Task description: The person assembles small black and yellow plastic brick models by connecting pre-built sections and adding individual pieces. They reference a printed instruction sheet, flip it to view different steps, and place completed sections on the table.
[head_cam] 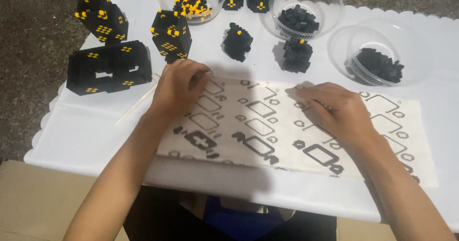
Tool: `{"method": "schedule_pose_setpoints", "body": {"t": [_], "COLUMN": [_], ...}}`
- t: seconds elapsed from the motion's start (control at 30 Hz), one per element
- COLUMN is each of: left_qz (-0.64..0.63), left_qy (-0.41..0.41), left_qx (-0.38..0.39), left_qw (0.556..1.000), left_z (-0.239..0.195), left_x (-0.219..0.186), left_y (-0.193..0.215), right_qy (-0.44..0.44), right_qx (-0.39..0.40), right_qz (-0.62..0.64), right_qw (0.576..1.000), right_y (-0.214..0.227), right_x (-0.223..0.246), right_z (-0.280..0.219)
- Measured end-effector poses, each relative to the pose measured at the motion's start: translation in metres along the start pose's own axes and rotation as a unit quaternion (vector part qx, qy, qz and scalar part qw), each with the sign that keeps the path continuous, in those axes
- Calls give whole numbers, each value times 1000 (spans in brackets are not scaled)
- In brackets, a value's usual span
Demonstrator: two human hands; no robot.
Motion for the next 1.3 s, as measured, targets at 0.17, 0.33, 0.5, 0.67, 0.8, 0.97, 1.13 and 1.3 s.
{"method": "schedule_pose_setpoints", "body": {"t": [0.17, 0.33, 0.5, 0.67, 0.8, 0.97, 1.13, 1.3], "left_qz": [-64, -79, -69, -60, -53, -51, -41, -35], "left_qy": [-33, -22, -92, -113, -132, -151, -171, -139], "left_qx": [-10, -4, -56, -87, -106, -100, -111, -96], "left_qw": [997, 997, 992, 988, 984, 982, 978, 985], "left_z": [-1, -2, -6, -8, -11, -11, -9, -8], "left_x": [0, -3, -5, -8, -11, -19, -20, -12], "left_y": [-1, 2, 9, 16, 18, 20, 21, 19], "right_qy": [59, 44, 55, 78, 33, -70, -270, -400], "right_qx": [5, 24, 9, -38, -145, -149, 10, 121], "right_qz": [-2, 5, -10, -45, -144, -212, -210, -171], "right_qw": [998, 999, 998, 995, 978, 963, 939, 892], "right_y": [1, 0, 6, 23, 64, 101, 120, 99], "right_x": [-4, 3, 13, -16, -49, -96, -162, -194], "right_z": [-6, -6, -4, -11, -21, -26, -6, 4]}}
Point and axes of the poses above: each hand's wrist, its own z-axis towards the middle knuckle, its own y-axis out of the back of the hand, x = y × z, the point moved 10 cm from there along z, towards the middle knuckle, and after that the axes turned 1 degree about z, right-handed, at the moved point
